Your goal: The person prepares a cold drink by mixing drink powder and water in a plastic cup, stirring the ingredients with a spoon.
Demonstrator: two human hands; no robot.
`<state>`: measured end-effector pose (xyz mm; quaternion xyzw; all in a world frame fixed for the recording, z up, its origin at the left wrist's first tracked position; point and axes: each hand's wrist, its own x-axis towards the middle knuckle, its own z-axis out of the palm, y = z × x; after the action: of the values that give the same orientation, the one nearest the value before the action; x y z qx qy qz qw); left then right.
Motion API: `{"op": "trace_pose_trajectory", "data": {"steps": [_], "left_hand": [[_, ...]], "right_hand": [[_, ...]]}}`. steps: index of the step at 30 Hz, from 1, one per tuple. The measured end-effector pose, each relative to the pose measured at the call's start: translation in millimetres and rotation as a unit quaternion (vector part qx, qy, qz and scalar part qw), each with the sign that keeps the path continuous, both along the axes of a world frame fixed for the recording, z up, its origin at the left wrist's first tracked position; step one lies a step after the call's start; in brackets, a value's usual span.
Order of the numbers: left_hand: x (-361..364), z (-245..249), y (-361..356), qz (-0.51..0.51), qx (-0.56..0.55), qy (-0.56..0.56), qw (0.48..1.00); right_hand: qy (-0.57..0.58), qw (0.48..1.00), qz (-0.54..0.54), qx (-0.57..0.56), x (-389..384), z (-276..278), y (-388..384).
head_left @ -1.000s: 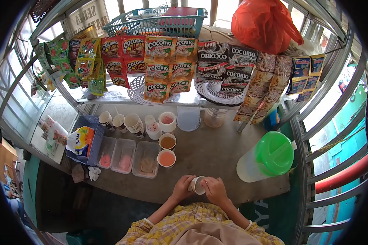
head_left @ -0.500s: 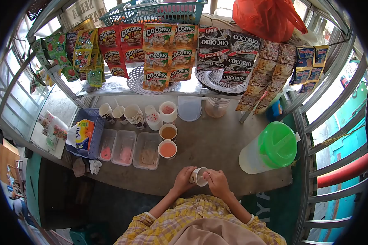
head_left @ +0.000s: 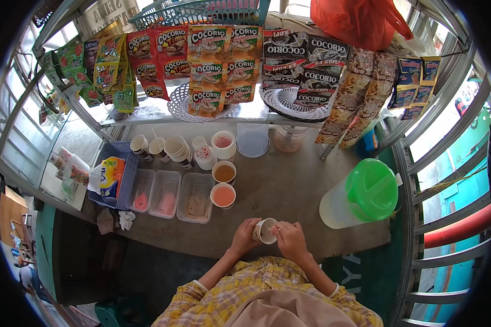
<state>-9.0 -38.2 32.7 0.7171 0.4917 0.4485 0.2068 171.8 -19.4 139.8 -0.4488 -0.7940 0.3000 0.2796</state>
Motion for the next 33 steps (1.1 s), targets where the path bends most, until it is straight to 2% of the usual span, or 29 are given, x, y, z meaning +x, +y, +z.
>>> {"op": "trace_pose_trajectory", "data": {"steps": [4, 7, 15, 19, 22, 24, 27, 31, 33], "left_hand": [[-1, -1, 0, -0.005, -0.001, 0.0, 1.0], [0, 0, 1, -0.007, -0.001, -0.001, 1.0], [0, -2, 2, 0.006, -0.004, -0.014, 1.0], [1, 1, 0, 0.035, -0.03, -0.041, 0.998], [0, -5, 1, 0.044, -0.048, -0.066, 0.996], [-1, -9, 1, 0.051, -0.062, -0.087, 0.993], [-2, -5, 4, 0.031, 0.001, -0.009, 0.999], [1, 6, 2, 0.076, -0.009, -0.003, 0.997], [1, 7, 1, 0.085, -0.014, -0.005, 0.996]], "right_hand": [[0.025, 0.999, -0.021, 0.004, -1, 0, 0], [-0.022, 0.999, 0.014, 0.024, 1, -4, 3], [-0.018, 0.998, 0.001, 0.06, -4, 1, 3], [-0.002, 1.0, 0.018, 0.024, -5, -2, 4], [0.016, 0.999, -0.01, 0.044, -6, 1, 3], [-0.014, 0.998, 0.029, 0.048, -5, 5, 5], [-0.041, 0.996, 0.048, 0.055, -4, 14, 4], [-0.093, 0.991, 0.048, 0.085, -5, 22, 8], [-0.063, 0.995, 0.065, 0.052, -2, 15, 10]]}}
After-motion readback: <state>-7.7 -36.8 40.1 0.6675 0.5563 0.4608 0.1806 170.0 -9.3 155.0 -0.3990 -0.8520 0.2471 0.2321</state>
